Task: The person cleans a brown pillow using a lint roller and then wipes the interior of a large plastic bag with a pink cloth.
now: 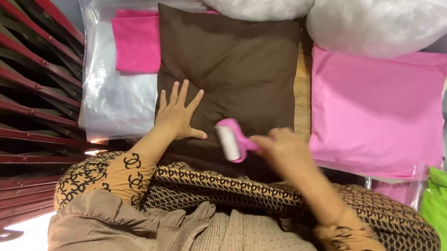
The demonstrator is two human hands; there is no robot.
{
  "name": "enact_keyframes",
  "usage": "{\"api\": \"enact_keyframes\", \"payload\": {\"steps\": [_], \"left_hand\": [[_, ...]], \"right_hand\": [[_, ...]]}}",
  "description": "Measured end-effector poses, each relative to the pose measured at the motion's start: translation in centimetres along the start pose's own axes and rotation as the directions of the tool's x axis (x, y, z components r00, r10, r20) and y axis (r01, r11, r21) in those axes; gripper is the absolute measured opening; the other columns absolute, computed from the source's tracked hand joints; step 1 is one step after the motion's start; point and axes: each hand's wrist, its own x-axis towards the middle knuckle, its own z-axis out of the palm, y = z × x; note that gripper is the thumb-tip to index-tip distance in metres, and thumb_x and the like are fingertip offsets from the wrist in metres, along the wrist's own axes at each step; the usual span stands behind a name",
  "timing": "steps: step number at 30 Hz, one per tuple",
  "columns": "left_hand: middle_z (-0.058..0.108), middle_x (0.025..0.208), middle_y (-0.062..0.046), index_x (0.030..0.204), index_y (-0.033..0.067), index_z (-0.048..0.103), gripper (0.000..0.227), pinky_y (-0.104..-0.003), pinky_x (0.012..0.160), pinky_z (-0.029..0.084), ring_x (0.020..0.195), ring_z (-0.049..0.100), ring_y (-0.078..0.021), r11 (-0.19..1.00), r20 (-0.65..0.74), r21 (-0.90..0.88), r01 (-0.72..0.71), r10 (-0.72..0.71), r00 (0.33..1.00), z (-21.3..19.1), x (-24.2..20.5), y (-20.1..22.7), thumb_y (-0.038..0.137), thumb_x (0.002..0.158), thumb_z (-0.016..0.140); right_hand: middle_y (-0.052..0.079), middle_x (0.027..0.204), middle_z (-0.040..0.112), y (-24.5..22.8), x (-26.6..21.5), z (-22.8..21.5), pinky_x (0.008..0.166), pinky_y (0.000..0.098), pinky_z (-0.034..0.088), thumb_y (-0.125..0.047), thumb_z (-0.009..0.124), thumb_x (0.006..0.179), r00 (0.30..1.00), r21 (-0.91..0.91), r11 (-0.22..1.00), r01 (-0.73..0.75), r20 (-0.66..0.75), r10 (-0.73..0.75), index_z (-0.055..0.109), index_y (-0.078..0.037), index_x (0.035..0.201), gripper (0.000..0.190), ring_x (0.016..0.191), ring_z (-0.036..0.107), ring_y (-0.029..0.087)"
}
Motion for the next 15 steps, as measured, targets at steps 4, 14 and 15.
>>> {"api": "enact_keyframes", "payload": {"steps": [4, 14, 15], "left_hand": [[-0.008, 0.171, -0.019, 0.166, 0.0284, 0.006, 0.128, -0.064, 0.122, 0.000, 0.157, -0.007, -0.0394, 1.000, -0.015, 0.011, -0.009, 0.009, 1.000, -0.1, -0.2, 0.2, 0.079, 0.069, 0.072], [-0.005, 0.171, -0.020, 0.166, 0.0273, 0.007, 0.127, -0.065, 0.122, 0.000, 0.157, -0.005, -0.0396, 1.000, -0.016, 0.005, 0.014, -0.014, 1.000, -0.9, -1.0, 0.5, 0.076, 0.070, 0.076], [-0.004, 0.171, -0.021, 0.166, 0.0264, 0.008, 0.126, -0.065, 0.122, 0.000, 0.157, -0.005, -0.0399, 1.000, -0.002, -0.006, 0.016, -0.016, 1.000, -0.5, -1.4, 0.5, 0.074, 0.071, 0.077]], "right_hand": [[0.014, 0.095, 0.072, 8.8, -5.9, -2.8, 0.084, 0.0428, 0.055, -0.035, 0.073, 0.086, 0.983, 0.004, 0.987, -0.160, 0.093, 0.159, 0.073, -0.036, 0.121, 0.036, 0.097, 0.070, 0.034], [0.009, 0.093, 0.072, 1.6, -0.8, -2.0, 0.082, 0.0426, 0.055, -0.045, 0.070, 0.089, 0.994, 0.093, 0.990, -0.108, 0.040, 0.105, 0.072, -0.037, 0.120, 0.032, 0.092, 0.070, 0.031], [0.004, 0.090, 0.072, 1.4, -0.7, 0.4, 0.080, 0.0410, 0.055, -0.048, 0.068, 0.090, 0.996, 0.032, 0.998, -0.047, 0.073, 0.044, 0.071, -0.041, 0.120, 0.031, 0.088, 0.070, 0.026]]}}
